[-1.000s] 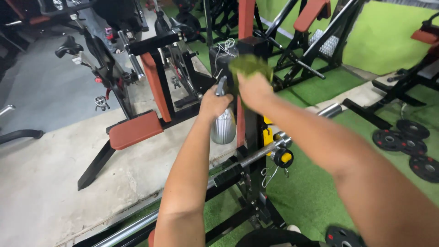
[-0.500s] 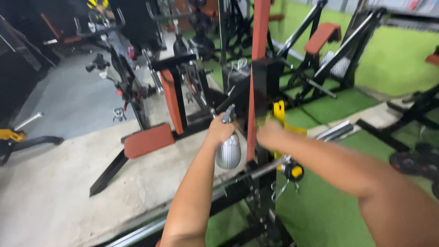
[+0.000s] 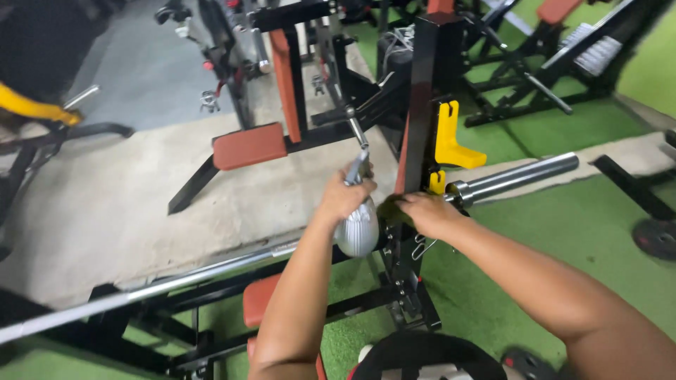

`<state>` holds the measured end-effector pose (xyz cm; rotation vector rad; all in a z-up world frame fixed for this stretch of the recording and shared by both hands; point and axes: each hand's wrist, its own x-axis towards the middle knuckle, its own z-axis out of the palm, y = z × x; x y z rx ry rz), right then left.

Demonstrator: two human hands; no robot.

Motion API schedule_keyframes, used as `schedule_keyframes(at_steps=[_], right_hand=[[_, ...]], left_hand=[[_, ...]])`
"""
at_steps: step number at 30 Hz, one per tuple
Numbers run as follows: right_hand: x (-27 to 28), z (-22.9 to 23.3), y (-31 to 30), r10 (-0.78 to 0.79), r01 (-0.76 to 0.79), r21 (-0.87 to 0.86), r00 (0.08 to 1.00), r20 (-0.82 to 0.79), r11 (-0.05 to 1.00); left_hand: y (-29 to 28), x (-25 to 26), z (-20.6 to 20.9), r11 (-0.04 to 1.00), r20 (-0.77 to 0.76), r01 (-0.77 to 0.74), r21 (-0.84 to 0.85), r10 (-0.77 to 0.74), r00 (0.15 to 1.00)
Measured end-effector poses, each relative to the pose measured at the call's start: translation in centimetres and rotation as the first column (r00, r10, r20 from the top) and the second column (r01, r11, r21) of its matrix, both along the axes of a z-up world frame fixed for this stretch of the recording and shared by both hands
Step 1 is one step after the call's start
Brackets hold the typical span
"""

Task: Cleaning gym equipment including weight plates, a weight tree, a barbell, and a weight bench using a spray bottle and a cloth.

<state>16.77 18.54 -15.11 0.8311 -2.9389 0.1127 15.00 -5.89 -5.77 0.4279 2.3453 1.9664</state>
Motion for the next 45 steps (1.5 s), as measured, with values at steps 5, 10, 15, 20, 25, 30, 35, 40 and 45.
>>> schedule_keyframes(at_steps=[5, 10, 15, 20, 25, 30, 35, 40, 45], right_hand=[[1.7, 2.7, 2.1, -0.291, 0.278, 0.118, 0.95, 0.113, 0.953], [3.1, -0.8, -1.6, -0.012, -0.02, -0.214, 0.989, -0.148, 0.977], [1.6, 1.0, -5.4, 0.151, -0.138, -0.376, 0.988, 0.007, 0.916], [-0.9, 7.0, -7.7, 0.179, -0.125, -0.326, 0.973, 0.142, 0.937], [0.8, 5.5, -8.6, 0.253, -0.215, -0.347, 0.965, 0.066, 0.913], [2.6, -1.3, -8.0, 0.286, -0.256, -0.336, 0.958, 0.04, 0.906], [5.3, 0.6, -4.0, 0.274, -0.241, -0.331, 0.96, 0.058, 0.912], [5.9, 3.8, -0.9, 0.058, 0.028, -0.35, 0.971, 0.234, 0.936], [5.0, 1.8, -4.2, -0.153, 0.249, -0.69, 0.968, 0.198, 0.679]], left_hand=[[1.6, 4.8, -4.1, 0.997, 0.053, -0.046, -0.059, 0.05, 0.997], [1.6, 9.5, -7.5, 0.98, 0.105, -0.2, -0.007, 0.2, 0.974], [1.6, 13.7, -8.3, 0.917, 0.162, -0.391, -0.074, 0.398, 0.903], [1.7, 16.4, -11.7, 0.848, 0.213, -0.523, 0.085, 0.497, 0.841], [1.7, 19.7, -12.3, 0.798, 0.223, -0.581, 0.157, 0.545, 0.808], [1.0, 19.8, -12.2, 0.805, 0.27, -0.589, 0.074, 0.553, 0.789], [-1.2, 17.2, -13.4, 0.825, 0.14, -0.564, 0.035, 0.555, 0.82], [-3.4, 15.3, -12.9, 0.868, 0.162, -0.494, 0.054, 0.48, 0.862], [-3.1, 14.0, -11.6, 0.942, 0.244, -0.329, 0.071, 0.303, 0.921]])
